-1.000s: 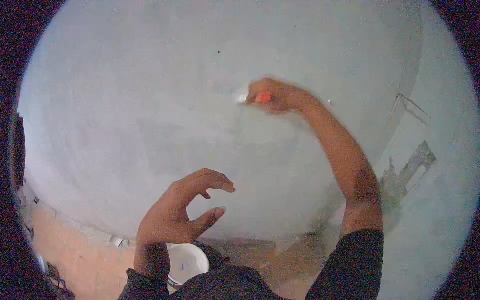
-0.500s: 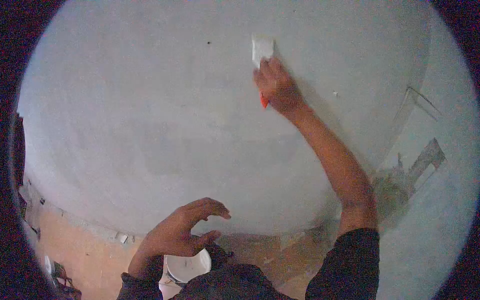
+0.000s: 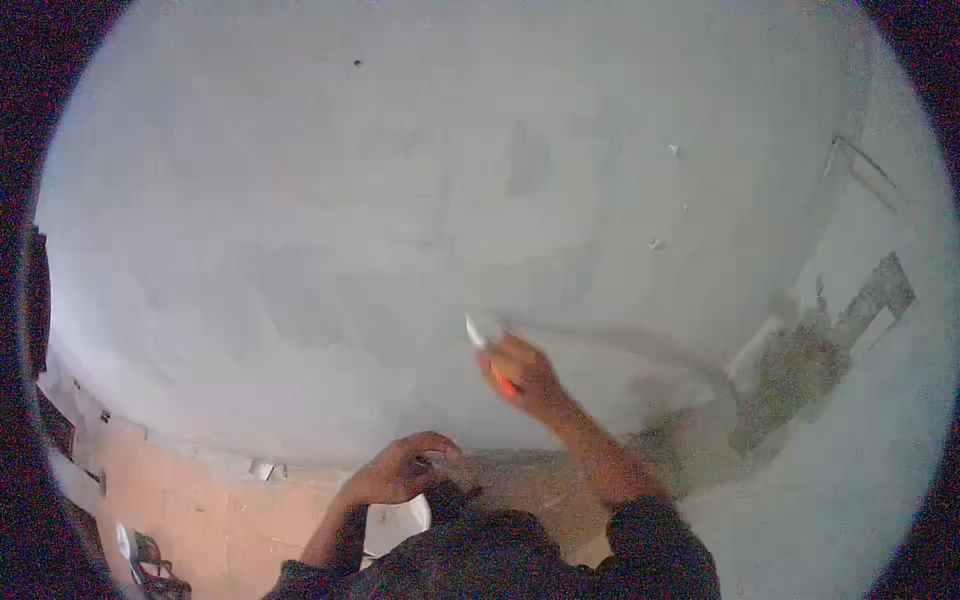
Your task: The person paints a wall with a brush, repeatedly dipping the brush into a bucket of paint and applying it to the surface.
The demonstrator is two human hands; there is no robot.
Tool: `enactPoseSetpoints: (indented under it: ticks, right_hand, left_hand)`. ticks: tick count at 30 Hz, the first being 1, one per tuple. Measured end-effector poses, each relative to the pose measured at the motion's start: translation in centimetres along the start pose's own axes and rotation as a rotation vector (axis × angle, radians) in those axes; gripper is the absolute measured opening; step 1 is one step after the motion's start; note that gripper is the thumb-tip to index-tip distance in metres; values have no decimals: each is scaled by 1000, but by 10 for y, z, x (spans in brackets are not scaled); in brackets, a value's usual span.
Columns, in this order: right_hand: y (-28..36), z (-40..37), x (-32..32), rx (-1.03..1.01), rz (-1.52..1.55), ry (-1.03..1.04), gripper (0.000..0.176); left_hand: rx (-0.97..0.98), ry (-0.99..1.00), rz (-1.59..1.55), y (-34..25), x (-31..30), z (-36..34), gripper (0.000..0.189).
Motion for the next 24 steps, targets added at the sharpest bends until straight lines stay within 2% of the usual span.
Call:
enactPoseSetpoints:
  ticks: [2, 4, 5, 7, 8, 9, 12, 13, 15, 17, 18, 20, 21, 24]
  right_hand:
    - [-5, -48, 50, 261, 307, 97, 11]
    - [-5, -95, 93, 379, 374, 26, 15]
    - [14, -105, 105, 389, 390, 32, 15]
    - [11, -140, 120, 754, 106, 419, 22]
    - [23, -153, 129, 770, 127, 433, 22]
    - [17, -176, 145, 1001, 441, 339, 25]
    - [0, -266, 218, 1263, 1376, 31, 29]
    - [2, -252, 199, 1248, 1299, 114, 28]
    - [3, -248, 203, 1234, 1225, 210, 28]
    - [-14, -272, 223, 1199, 792, 478, 27]
    - [-10, -272, 218, 1205, 801, 498, 27]
    - [5, -245, 195, 1120, 1195, 271, 25]
    - [7, -248, 212, 1290, 1106, 386, 22]
    - [25, -237, 226, 1244, 1275, 313, 19]
  left_hand:
    - [-134, -76, -151, 48, 13, -1, 32]
    - [-180, -105, -90, 68, 22, -3, 30]
    - [-224, -132, -30, 78, 25, -20, 29]
    - [-249, -121, -45, 120, 36, -23, 29]
    - [-260, -114, -56, 130, 42, -39, 29]
    - [-346, -131, -104, 111, 40, -41, 29]
    - [-469, -128, -64, 121, 52, -48, 29]
    - [-451, -119, -98, 116, 55, -44, 29]
    - [-466, -92, -117, 121, 60, -46, 29]
    - [-499, -48, -58, 106, 64, -35, 30]
    - [-513, -49, -74, 106, 66, -33, 30]
    - [-507, -54, -173, 102, 72, -32, 29]
    - [-513, -54, -193, 94, 73, -35, 29]
    - [-564, -94, -249, 98, 79, -44, 28]
Point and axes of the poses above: each hand's wrist, its own z-axis towards the middle knuckle, its own x-axis out of the palm, y = z × x, the point moved 3 cm from there along z, towards the middle knuckle, and after that the axes turned 12 degrees about y, right-handed, at the moved point
